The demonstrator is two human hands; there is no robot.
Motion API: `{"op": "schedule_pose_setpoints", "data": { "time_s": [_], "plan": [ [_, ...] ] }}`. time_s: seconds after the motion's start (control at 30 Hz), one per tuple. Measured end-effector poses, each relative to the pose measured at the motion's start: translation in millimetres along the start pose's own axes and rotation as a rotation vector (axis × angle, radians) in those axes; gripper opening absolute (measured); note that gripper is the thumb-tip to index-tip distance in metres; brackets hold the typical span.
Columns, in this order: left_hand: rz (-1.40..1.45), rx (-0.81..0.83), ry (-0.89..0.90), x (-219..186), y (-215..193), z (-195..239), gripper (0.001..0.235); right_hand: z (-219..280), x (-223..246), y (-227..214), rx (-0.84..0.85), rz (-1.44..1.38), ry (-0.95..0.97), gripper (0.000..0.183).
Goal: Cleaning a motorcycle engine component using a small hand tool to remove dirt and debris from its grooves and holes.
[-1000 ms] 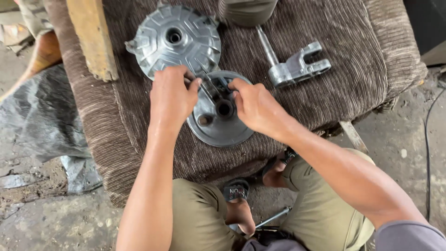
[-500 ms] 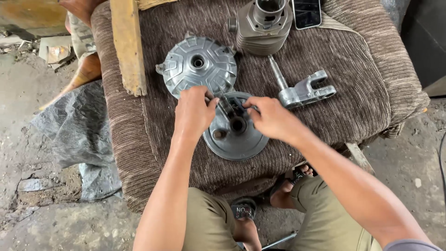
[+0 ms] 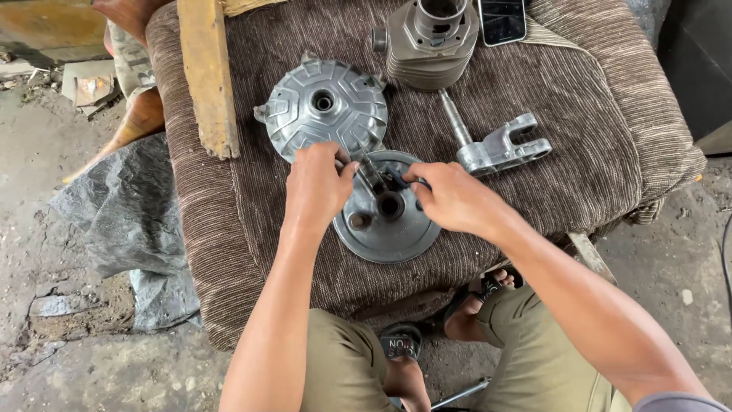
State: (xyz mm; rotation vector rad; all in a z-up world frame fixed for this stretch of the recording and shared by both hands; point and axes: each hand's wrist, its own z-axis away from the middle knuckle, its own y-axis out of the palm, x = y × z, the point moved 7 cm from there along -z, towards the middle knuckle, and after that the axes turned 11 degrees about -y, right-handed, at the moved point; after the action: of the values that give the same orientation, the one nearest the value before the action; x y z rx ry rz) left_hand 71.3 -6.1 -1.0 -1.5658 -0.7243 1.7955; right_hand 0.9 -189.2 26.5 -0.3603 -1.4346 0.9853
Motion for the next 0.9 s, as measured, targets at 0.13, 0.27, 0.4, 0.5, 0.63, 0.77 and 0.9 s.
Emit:
{"op": "schedule_pose_setpoints", "data": {
  "time_s": [0.13,0.27,0.4,0.5,0.63,0.77,0.9],
  "plan": [
    [-0.012,0.005,-0.010,-3,-1,2,0.014,-8,-10,14,-0.136,-0.001,-0.059,0.026],
    [-0.004,-0.003,-0.014,1,0,0,0.014,-7,-18,17,0.029,-0.031,0.030,0.030],
    [-0.031,0.002,-0.028,-3,-2,2,0.015,-16,-14,20,-0.113,-0.076,-0.090,0.031],
    [-0.003,0.007,-0.027,-4,-4,5,0.015,0,-9,12,0.030,-0.015,-0.006,0.028],
    [-0.010,0.016,-0.036,-2,-2,3,0.016,-3,-13,22,0.010,-0.033,0.028,0.028],
    [-0.037,0.001,-0.022,-1,0,3,0.018,-1,-12,14,-0.076,0.012,-0.007,0.025],
    [-0.053,-0.020,-0.004,-1,0,2,0.016,-2,-13,13,-0.110,-0.027,-0.005,0.025]
  ]
}}
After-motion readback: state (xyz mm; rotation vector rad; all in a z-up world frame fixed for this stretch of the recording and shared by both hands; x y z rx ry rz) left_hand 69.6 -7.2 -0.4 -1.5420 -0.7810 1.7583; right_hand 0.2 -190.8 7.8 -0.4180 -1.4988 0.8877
